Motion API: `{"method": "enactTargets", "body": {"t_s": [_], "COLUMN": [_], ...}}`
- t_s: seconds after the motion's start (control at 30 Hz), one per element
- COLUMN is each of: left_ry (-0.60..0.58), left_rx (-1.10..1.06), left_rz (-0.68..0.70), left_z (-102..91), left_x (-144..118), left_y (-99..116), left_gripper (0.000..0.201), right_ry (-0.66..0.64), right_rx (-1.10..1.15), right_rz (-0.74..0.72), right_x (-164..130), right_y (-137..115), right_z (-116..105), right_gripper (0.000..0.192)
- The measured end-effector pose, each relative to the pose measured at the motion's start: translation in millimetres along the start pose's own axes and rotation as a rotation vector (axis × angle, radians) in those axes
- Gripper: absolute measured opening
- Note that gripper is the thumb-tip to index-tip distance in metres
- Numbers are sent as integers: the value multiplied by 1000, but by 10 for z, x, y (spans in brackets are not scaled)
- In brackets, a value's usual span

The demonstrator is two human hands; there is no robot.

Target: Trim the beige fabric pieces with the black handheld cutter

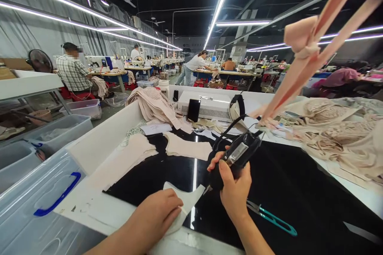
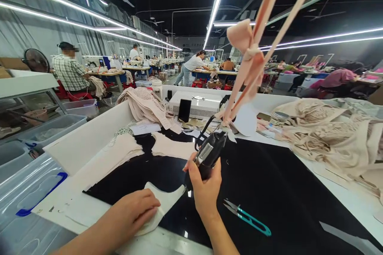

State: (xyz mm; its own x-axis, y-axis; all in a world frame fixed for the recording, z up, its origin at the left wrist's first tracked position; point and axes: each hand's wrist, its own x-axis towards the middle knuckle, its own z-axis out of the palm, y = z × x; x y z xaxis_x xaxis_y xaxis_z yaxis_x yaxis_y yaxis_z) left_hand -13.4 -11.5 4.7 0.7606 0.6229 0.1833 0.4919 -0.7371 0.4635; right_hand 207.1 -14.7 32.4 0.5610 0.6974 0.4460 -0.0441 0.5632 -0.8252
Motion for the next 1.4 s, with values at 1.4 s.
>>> {"method": "enactTargets", "body": {"t_s": [1.4], "left_ry": [-473], "left_rx": [33], "left_rz": [258], "left_z": [-240], "left_x": [798], "left_y": [-184], "left_gripper": [53], "right_ry": [-20], "right_rx": [33], "right_rz": [103], "right_x": [-325], "right_y": [17], "right_z": [173], "right_gripper": [36]}}
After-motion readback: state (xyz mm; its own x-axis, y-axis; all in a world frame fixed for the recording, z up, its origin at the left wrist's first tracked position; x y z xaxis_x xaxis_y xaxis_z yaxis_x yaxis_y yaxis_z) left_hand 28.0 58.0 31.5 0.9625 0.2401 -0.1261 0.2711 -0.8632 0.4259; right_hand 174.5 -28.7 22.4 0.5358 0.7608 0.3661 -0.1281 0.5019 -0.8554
